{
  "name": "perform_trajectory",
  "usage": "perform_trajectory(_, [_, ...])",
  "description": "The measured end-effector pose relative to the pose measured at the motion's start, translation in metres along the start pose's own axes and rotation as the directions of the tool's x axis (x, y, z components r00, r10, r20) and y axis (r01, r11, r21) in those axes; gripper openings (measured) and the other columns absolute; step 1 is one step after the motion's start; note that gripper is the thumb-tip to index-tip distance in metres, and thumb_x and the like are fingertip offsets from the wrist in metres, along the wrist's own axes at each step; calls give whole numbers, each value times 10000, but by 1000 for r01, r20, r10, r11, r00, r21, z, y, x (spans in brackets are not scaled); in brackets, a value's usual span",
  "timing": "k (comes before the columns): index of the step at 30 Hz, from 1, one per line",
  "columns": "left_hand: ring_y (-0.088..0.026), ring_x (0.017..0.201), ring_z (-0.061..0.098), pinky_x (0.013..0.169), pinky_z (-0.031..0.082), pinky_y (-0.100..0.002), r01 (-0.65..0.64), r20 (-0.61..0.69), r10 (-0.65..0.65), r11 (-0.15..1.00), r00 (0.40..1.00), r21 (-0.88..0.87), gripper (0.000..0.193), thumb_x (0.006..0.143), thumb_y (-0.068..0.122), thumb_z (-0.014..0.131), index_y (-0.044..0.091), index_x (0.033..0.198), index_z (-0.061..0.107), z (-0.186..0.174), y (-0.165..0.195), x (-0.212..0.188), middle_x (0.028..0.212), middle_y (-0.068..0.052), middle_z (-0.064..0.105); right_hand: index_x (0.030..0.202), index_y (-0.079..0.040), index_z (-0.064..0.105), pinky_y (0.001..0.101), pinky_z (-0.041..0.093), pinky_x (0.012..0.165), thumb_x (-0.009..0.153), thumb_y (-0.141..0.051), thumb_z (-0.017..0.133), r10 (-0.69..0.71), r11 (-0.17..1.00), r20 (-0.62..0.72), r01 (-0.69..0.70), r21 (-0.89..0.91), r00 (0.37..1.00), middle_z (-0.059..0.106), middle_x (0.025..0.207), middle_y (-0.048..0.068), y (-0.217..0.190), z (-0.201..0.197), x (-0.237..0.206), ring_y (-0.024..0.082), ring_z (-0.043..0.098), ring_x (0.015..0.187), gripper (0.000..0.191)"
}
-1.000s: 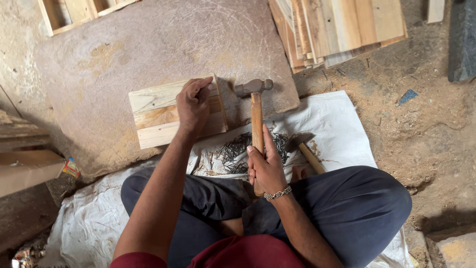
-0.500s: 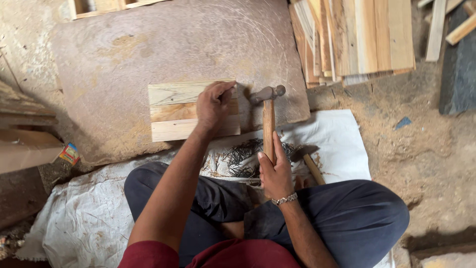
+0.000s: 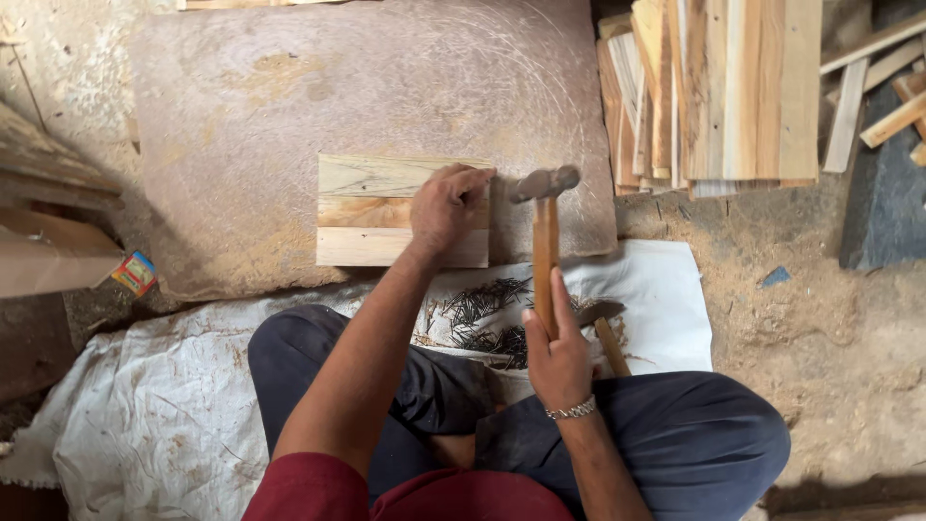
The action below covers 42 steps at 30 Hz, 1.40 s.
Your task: The person assembles small wooden boxes by nailing wooden planks together using a hammer. They repeatedly pick up nails, position them on the wood, and hammer them in, occasionally flipping the box to work on different sides.
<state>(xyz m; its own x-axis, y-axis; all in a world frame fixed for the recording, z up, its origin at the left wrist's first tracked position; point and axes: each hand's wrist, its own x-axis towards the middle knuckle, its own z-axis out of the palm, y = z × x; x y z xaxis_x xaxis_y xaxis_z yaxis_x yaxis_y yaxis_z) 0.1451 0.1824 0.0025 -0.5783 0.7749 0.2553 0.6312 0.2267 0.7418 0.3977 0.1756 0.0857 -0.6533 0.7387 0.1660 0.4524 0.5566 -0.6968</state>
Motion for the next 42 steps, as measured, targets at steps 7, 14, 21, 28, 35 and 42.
perform_trajectory(7, [-172,885,757,768,573,-348,236,91,-225,961,970,-145,732,889,151,769,199,1502,372,-4,11,4,978,49,788,1576,-119,360,394,625,780,1009,-275,590,168,986,131,-166,-26,977,685,1309,214,-25,-15,25,323,770,1001,632])
perform_trajectory(14, [-183,886,776,771,583,-351,208,66,-200,967,977,-148,861,874,162,788,187,1561,270,-6,12,5,971,26,800,1618,-279,271,378,615,531,1010,-315,541,522,849,354,-429,-310,776,773,855,159,-38,-30,48,254,762,654,666])
perform_trajectory(21, [-186,882,767,800,591,-336,202,58,-196,971,979,-131,959,866,185,825,202,1590,196,1,5,5,978,11,807,1624,-169,281,323,578,492,1064,-241,554,-62,982,146,86,-170,987,752,887,145,-34,-30,40,197,735,670,627])
perform_trajectory(28, [-176,882,778,836,600,-317,212,84,-202,969,976,-127,998,875,203,818,201,1609,141,5,3,4,971,16,807,1621,-196,280,345,592,514,1033,-231,572,145,969,267,-82,-235,953,754,885,180,-30,-29,45,256,744,696,657])
perform_trajectory(35, [-192,880,778,816,599,-337,195,58,-188,970,980,-146,1006,870,173,814,190,1609,133,2,4,6,951,11,806,1607,-239,273,404,597,499,1042,-282,545,321,920,274,-231,-316,907,754,810,139,-26,-19,40,295,748,631,629])
perform_trajectory(42, [-239,903,757,793,587,-386,175,12,-178,953,984,-246,997,846,93,783,177,1609,147,1,5,1,1010,-37,790,1595,-182,333,354,603,514,1025,-277,546,204,962,238,-149,-228,950,749,856,189,-29,-29,45,255,746,661,616])
